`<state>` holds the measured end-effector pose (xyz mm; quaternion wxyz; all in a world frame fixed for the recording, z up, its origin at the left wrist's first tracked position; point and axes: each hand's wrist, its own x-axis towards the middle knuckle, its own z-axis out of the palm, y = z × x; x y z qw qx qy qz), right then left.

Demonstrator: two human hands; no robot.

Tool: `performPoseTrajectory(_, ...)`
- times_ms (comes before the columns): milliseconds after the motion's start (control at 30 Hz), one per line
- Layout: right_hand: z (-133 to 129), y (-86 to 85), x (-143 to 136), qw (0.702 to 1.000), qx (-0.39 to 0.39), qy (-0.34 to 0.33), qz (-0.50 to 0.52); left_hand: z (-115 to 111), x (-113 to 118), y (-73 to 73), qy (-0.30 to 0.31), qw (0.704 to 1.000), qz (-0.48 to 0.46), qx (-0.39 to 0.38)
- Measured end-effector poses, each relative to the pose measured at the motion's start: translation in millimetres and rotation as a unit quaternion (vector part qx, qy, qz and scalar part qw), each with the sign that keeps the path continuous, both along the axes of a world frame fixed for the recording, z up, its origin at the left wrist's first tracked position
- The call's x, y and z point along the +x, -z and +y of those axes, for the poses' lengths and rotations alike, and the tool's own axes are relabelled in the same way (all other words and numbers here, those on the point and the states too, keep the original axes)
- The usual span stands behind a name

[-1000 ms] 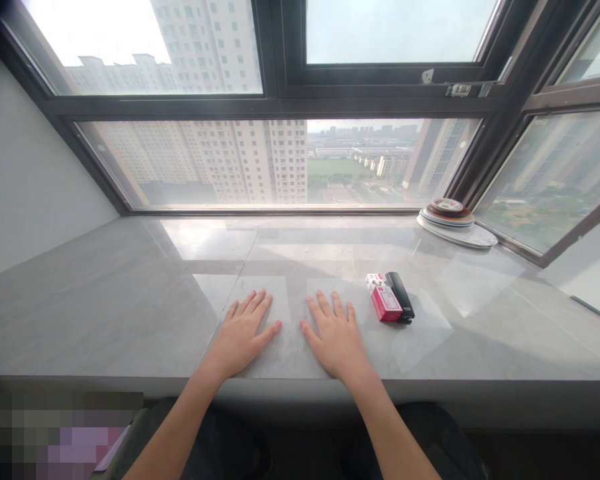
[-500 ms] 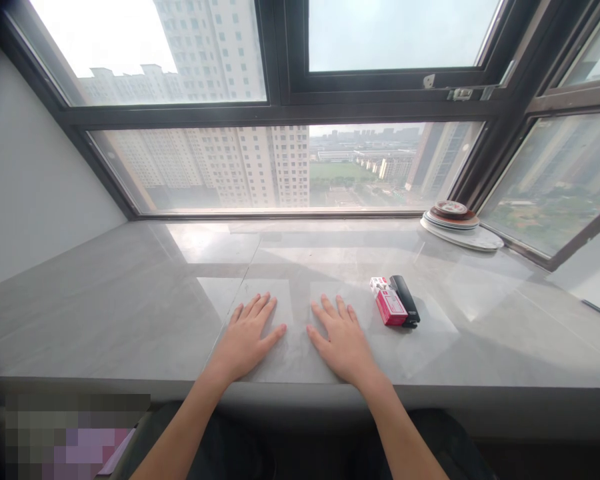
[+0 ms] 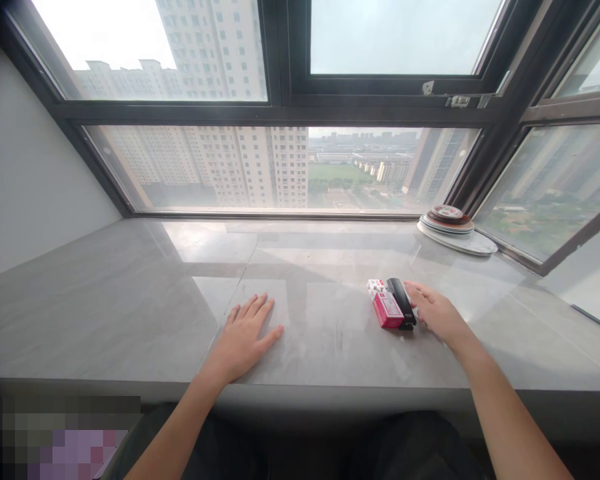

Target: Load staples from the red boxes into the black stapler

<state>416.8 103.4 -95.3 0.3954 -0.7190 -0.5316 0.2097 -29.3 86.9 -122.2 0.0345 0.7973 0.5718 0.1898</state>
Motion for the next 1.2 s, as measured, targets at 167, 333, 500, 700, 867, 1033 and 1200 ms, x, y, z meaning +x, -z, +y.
performPoseTrajectory(167,7,12.7,-2,0.983,-0.12,-0.111,0.082,0,0,0.7,-0.002,1.0,0.012,-0.002)
performPoseTrajectory(333,6,14.8,-75,0.975,-0.087,-0.162,0.123,0,0,0.7,-0.002,1.0,0.013,-0.004)
performPoseTrajectory(500,15,14.4,-175,0.955,-0.07,-0.247,0.147,0,1,-2.9,-0.006,0.999,-0.024,-0.02)
performPoseTrajectory(700,20,12.4,-252,0.947,-0.021,-0.279,0.157,1,-3,-11.3,-0.034,0.977,-0.204,-0.053)
performPoseTrajectory(867,13,11.1,-242,0.956,-0.02,-0.253,0.149,1,19,-18.1,-0.129,0.94,-0.316,0.013)
performPoseTrajectory(1033,-3,11.4,-224,0.965,0.017,-0.223,0.136,-2,42,-18.4,-0.19,0.954,-0.224,0.059)
performPoseTrajectory(1200,-8,13.0,-226,0.969,0.034,-0.211,0.127,-3,37,-17.7,-0.152,0.967,-0.197,0.047)
